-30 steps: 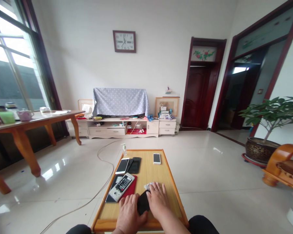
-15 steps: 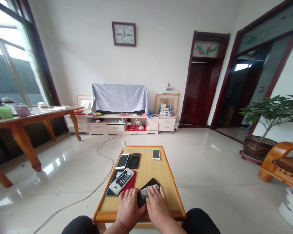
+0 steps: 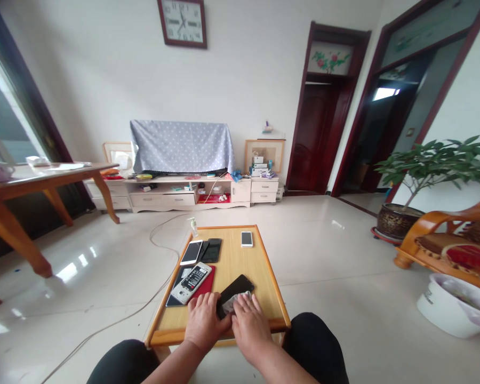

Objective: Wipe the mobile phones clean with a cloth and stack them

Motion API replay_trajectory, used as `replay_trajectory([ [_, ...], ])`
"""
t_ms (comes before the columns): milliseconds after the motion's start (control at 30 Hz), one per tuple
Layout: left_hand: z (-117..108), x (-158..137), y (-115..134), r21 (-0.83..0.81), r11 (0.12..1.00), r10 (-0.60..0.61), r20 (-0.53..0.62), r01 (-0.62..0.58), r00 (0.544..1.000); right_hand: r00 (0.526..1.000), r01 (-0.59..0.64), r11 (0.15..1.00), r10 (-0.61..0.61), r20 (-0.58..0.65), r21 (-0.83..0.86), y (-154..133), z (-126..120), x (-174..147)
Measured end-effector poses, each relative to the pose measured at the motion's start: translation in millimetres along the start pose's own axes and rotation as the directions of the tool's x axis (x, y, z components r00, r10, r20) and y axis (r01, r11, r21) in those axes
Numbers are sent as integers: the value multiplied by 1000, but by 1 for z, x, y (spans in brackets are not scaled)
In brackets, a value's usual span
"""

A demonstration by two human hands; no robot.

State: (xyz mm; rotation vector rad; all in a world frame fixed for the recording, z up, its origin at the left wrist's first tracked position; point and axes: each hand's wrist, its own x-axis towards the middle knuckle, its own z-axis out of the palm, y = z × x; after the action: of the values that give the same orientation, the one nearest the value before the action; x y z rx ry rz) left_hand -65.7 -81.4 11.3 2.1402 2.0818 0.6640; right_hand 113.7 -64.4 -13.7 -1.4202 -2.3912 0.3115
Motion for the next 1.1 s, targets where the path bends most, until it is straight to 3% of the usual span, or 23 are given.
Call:
replay_trajectory([
  [167, -2, 1, -1, -23, 999, 36, 5, -36, 999, 991, 40, 997, -48, 122, 68, -2, -13, 13],
  [333, -3, -1, -1, -44, 994, 96, 0, -96, 995, 982, 96, 994, -104, 156, 57, 9, -37, 37],
  [500, 7, -2, -8, -27, 992, 118, -32, -119, 992, 993, -24, 999, 19, 118, 46, 15, -48, 46],
  [567, 11, -3, -10, -7, 994, 110, -43, -110, 993, 991, -132, 991, 132, 31, -4, 16, -47, 47],
  [700, 10, -4, -10, -8, 994, 113, -43, -113, 993, 943, -327, 937, 316, -99, -125, 19, -42, 47],
  [867, 3, -5, -6, -51, 987, 147, -62, -150, 987, 939, -339, 934, 329, -99, -109, 21, -34, 42],
  [1100, -6, -5, -2, -83, 975, 201, -84, -208, 976, 932, -334, 938, 344, -117, 96, 8, -2, 35],
])
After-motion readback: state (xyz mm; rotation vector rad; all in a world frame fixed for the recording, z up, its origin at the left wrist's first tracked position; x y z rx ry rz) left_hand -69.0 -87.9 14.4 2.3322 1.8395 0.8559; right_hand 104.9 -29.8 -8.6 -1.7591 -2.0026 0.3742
